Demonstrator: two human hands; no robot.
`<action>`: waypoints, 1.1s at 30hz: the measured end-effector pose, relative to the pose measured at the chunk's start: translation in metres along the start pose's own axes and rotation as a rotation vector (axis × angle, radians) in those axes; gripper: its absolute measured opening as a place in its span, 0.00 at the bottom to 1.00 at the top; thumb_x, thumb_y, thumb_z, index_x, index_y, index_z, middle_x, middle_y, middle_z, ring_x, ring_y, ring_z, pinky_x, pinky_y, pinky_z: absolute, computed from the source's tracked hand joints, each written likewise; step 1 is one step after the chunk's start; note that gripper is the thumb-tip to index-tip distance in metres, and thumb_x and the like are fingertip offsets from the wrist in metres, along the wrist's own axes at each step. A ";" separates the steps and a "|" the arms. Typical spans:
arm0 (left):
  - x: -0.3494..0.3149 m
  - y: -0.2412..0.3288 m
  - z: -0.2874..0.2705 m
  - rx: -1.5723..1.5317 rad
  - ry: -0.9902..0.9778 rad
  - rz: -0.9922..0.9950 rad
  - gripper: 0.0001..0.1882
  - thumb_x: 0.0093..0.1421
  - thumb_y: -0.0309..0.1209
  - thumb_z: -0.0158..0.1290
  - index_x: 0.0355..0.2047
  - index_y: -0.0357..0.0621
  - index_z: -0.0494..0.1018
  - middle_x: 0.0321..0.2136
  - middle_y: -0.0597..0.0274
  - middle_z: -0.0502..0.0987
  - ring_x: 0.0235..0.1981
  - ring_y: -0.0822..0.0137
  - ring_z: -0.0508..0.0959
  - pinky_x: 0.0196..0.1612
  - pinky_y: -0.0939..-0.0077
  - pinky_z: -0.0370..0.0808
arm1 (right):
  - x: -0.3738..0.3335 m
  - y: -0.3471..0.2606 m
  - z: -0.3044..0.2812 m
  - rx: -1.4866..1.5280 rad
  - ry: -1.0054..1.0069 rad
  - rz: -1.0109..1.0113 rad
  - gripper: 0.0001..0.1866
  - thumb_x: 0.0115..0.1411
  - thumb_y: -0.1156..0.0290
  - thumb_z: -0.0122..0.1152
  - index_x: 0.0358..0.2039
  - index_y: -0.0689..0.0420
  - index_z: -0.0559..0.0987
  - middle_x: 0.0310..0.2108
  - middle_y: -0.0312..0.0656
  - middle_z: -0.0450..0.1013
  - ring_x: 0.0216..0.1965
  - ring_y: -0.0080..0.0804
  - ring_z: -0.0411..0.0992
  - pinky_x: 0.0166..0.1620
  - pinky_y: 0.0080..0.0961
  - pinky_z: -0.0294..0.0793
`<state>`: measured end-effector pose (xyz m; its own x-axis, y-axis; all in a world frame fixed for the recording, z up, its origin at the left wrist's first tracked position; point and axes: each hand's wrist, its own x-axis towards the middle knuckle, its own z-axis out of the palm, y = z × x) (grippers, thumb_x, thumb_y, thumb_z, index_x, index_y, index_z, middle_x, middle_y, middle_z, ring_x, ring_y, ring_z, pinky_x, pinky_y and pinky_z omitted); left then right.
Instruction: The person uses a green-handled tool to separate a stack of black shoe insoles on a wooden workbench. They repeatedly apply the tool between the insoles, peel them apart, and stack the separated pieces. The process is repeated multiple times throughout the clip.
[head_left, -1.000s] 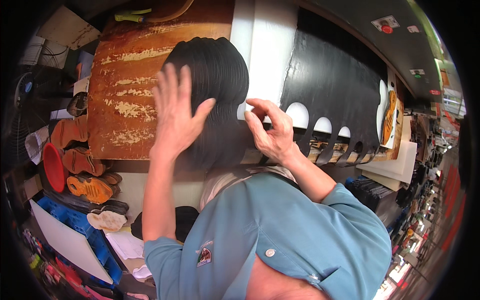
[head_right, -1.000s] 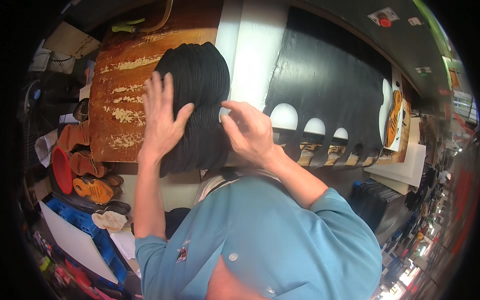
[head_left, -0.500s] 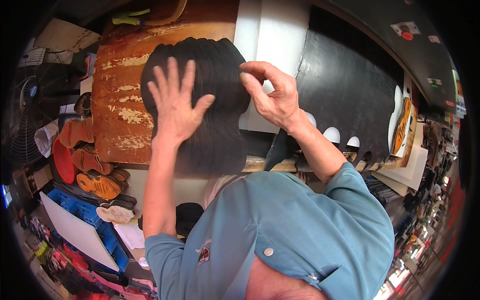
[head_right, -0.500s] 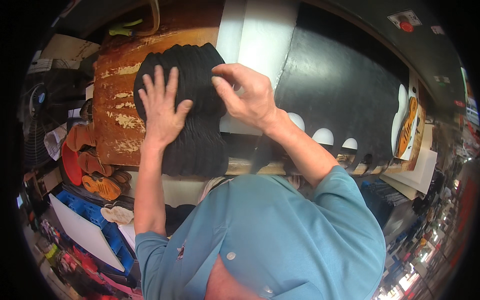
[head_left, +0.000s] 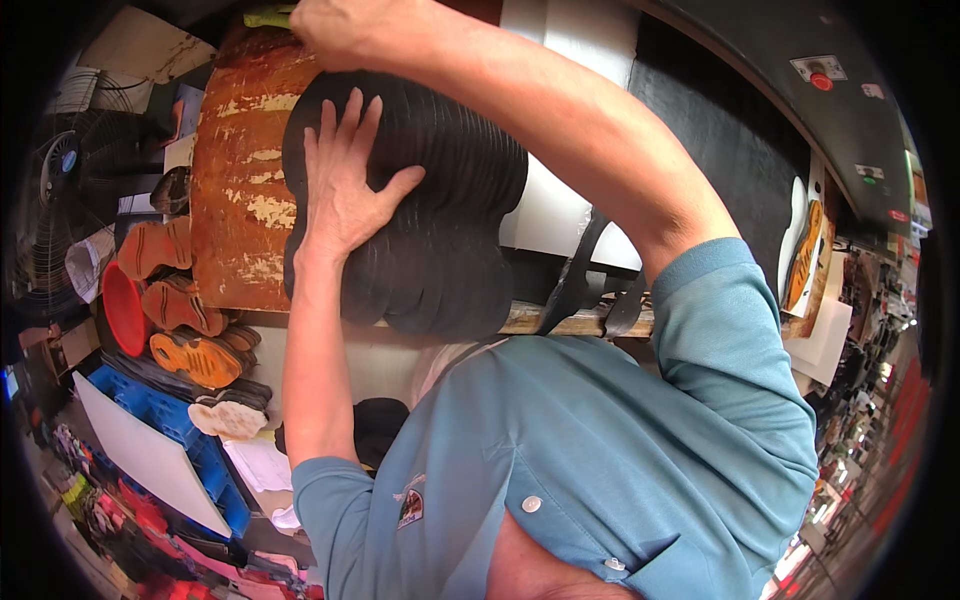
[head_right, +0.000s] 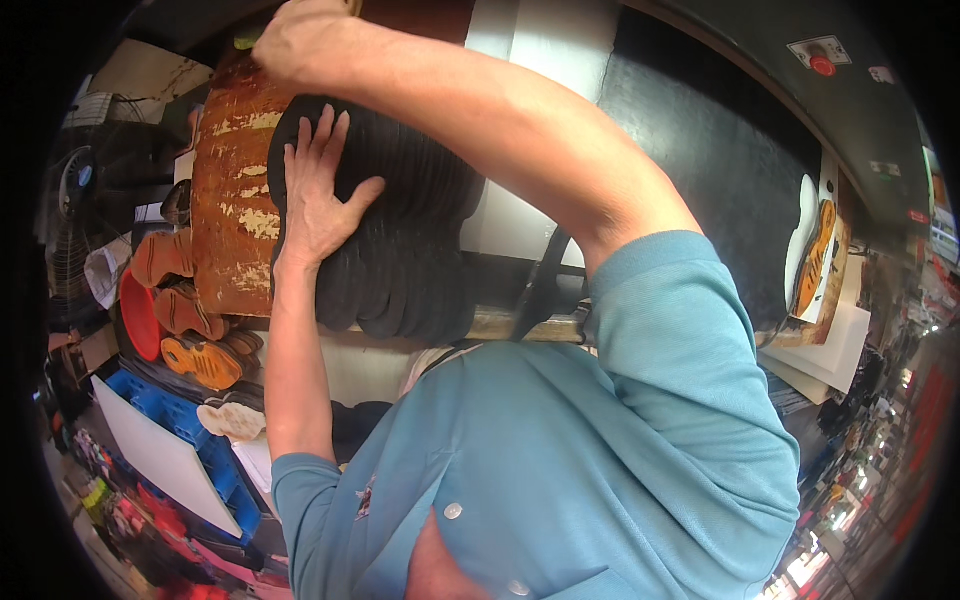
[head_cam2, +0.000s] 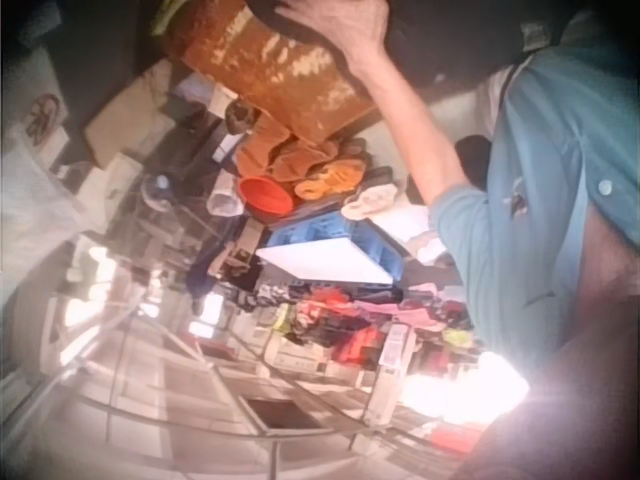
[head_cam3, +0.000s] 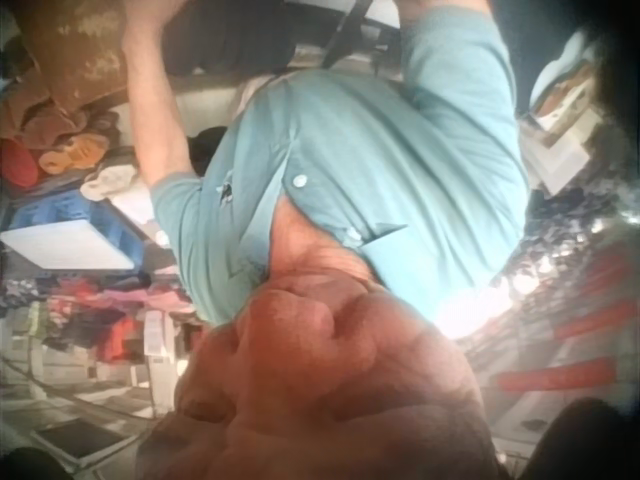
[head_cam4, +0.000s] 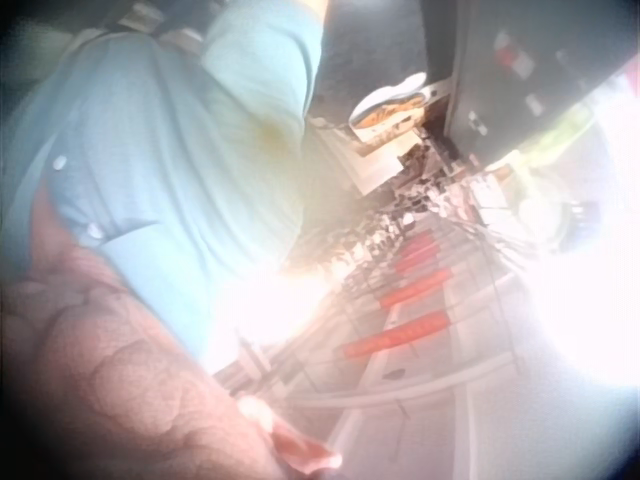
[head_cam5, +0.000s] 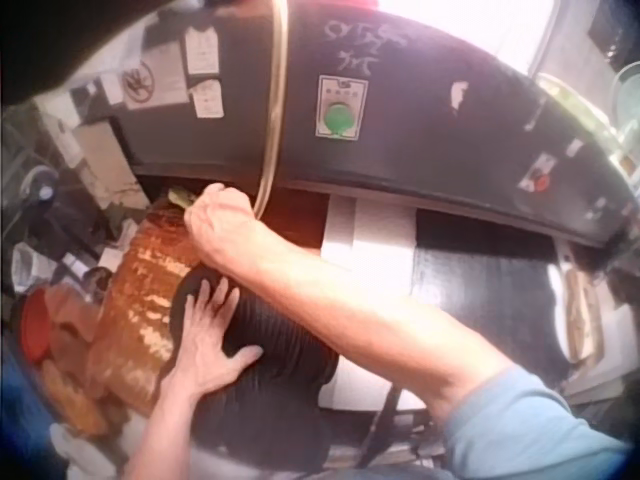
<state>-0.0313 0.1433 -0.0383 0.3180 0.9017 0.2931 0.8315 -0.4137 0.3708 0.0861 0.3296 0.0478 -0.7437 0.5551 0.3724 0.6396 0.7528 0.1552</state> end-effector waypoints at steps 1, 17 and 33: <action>0.000 -0.004 -0.002 -0.105 -0.023 -0.066 0.49 0.66 0.56 0.63 0.79 0.45 0.61 0.80 0.45 0.57 0.81 0.37 0.53 0.81 0.34 0.47 | 0.000 0.008 0.006 0.081 -0.062 0.064 0.08 0.53 0.68 0.68 0.29 0.56 0.91 0.23 0.48 0.83 0.31 0.45 0.85 0.31 0.42 0.83; 0.005 0.053 -0.090 -1.839 0.471 -0.767 0.27 0.83 0.50 0.44 0.62 0.36 0.70 0.56 0.49 0.78 0.35 0.68 0.71 0.34 0.71 0.76 | -0.225 -0.046 -0.192 0.540 -0.465 -0.071 0.28 0.63 0.68 0.74 0.61 0.62 0.77 0.37 0.42 0.76 0.37 0.40 0.79 0.42 0.40 0.80; -0.048 0.001 -0.042 -0.050 0.113 -0.212 0.31 0.80 0.42 0.48 0.74 0.34 0.66 0.76 0.35 0.62 0.78 0.35 0.59 0.80 0.43 0.54 | -0.275 0.004 -0.181 0.520 -0.336 0.291 0.17 0.50 0.78 0.76 0.42 0.59 0.83 0.30 0.47 0.80 0.34 0.53 0.81 0.42 0.45 0.82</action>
<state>-0.0649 0.0948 -0.0152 0.0834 0.9502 0.3001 0.8494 -0.2253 0.4772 0.3282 0.1158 0.1117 -0.6293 0.7770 0.0150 0.7087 0.5817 -0.3992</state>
